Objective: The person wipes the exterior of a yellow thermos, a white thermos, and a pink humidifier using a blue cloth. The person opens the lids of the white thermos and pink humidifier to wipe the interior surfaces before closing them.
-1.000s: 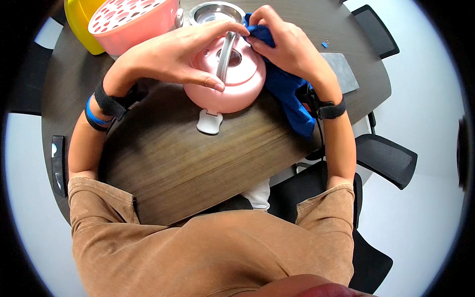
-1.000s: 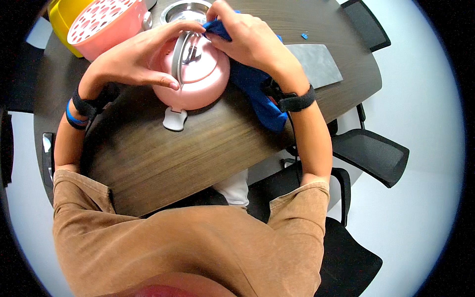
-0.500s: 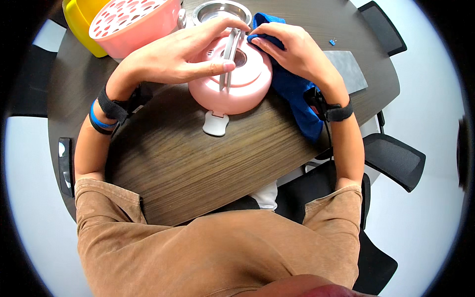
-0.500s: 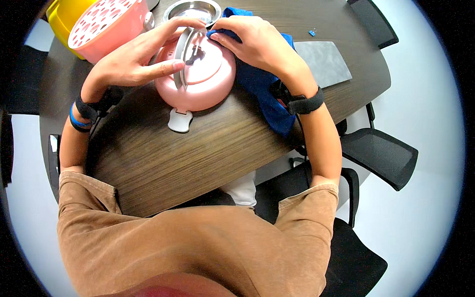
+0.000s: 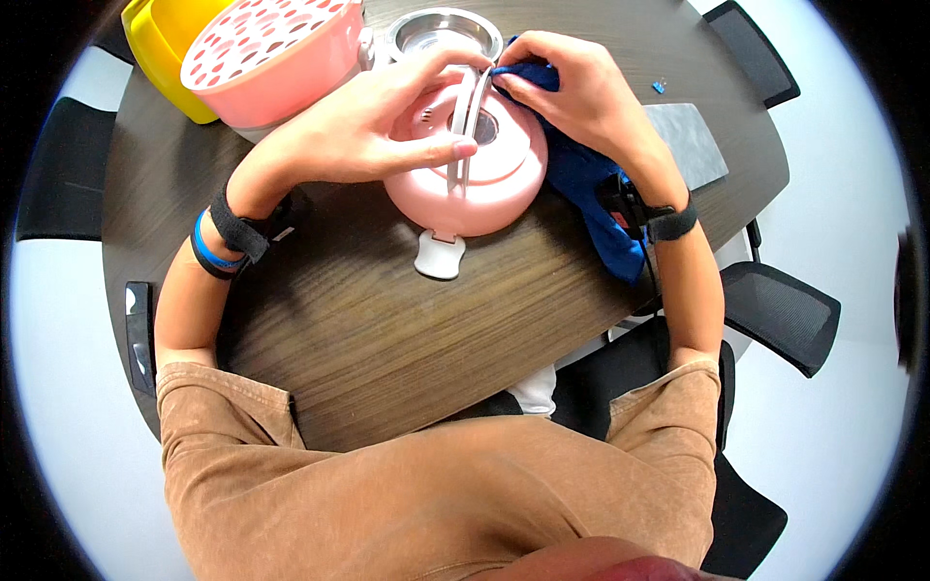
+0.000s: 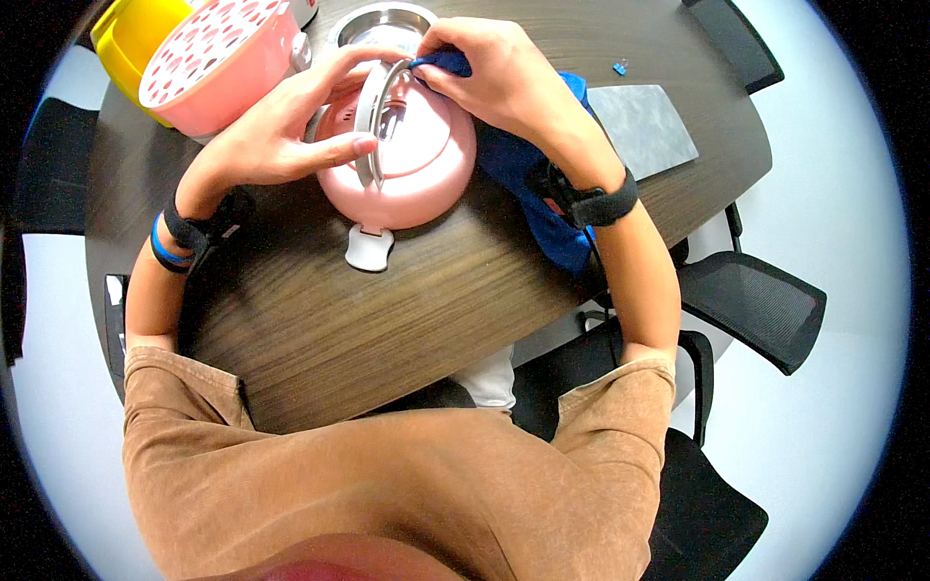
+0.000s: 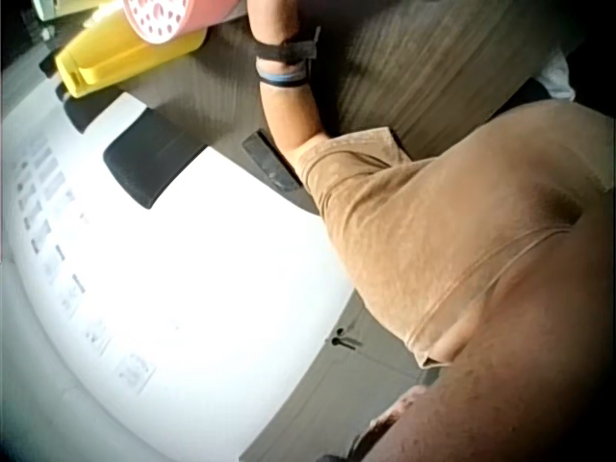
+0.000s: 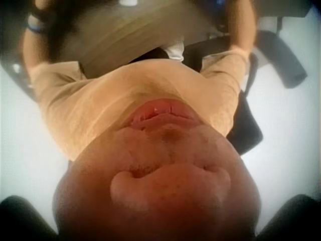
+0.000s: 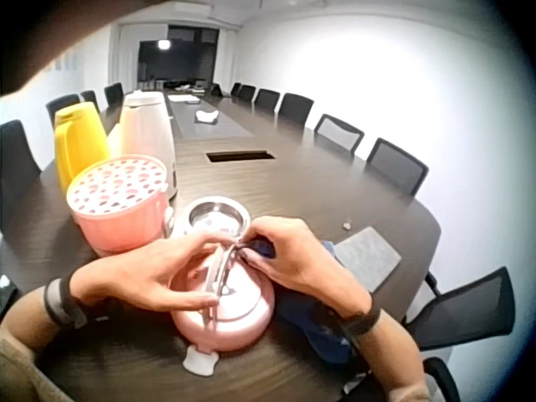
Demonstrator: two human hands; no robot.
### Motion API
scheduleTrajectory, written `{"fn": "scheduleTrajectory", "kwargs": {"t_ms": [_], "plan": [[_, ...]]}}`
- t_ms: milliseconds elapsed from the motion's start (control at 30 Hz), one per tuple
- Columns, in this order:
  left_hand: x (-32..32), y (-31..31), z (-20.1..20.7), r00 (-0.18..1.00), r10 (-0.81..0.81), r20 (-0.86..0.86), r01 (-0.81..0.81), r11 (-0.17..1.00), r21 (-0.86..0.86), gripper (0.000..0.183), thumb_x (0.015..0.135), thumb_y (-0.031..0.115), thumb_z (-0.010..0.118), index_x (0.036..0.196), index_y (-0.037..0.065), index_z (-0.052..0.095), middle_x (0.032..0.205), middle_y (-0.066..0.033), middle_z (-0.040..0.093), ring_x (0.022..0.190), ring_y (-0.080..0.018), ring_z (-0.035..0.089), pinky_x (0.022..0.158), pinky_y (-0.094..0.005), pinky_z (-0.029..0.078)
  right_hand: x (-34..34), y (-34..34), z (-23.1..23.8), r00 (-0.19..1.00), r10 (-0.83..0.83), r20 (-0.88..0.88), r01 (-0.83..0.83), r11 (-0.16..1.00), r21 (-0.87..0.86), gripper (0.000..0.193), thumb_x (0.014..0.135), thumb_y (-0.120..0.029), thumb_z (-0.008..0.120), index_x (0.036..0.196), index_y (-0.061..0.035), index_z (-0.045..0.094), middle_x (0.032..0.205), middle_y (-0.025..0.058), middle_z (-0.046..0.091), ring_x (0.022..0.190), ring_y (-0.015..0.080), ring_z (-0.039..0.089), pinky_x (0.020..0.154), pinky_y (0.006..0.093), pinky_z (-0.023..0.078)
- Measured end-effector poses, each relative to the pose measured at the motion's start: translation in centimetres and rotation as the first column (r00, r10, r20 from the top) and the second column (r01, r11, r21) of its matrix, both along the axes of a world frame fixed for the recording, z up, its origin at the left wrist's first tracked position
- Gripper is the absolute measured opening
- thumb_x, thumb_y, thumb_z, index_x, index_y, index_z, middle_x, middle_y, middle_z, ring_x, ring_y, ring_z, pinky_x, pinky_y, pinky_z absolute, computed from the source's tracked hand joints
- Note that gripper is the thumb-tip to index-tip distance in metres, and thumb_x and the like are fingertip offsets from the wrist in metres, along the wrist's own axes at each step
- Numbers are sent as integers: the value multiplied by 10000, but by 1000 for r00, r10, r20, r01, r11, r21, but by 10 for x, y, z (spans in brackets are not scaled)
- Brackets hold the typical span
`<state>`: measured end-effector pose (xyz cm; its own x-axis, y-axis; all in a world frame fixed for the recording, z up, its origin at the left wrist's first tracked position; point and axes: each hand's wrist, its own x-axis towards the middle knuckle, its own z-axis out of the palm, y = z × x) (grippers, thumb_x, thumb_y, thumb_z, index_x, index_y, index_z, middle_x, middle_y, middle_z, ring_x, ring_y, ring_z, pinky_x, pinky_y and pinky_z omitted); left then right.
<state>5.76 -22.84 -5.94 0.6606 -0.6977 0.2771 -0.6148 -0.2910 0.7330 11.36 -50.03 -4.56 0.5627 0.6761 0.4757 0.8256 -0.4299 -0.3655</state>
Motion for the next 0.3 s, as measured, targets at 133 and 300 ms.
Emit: {"fn": "scheduleTrajectory", "kwargs": {"t_ms": [133,300], "plan": [[-1,-2,8,1000,19,21,-20,997,69,755,1007,261,774,1626,85,380,1508,-171,574,1441,-256,548,1241,-402,397,-14,-1,19,999,27,25,-27,999,22,205,947,-100,803,1118,-9,735,978,122,760,875,215,729,831,337,590],[5,1,-1,999,11,31,-13,999,37,802,987,320,797,1630,103,370,1531,-190,555,1439,-263,552,1243,-407,400,10,-4,-8,993,35,112,-27,997,-72,232,916,-133,807,1115,-50,722,1053,184,771,1011,313,773,882,408,597]]}}
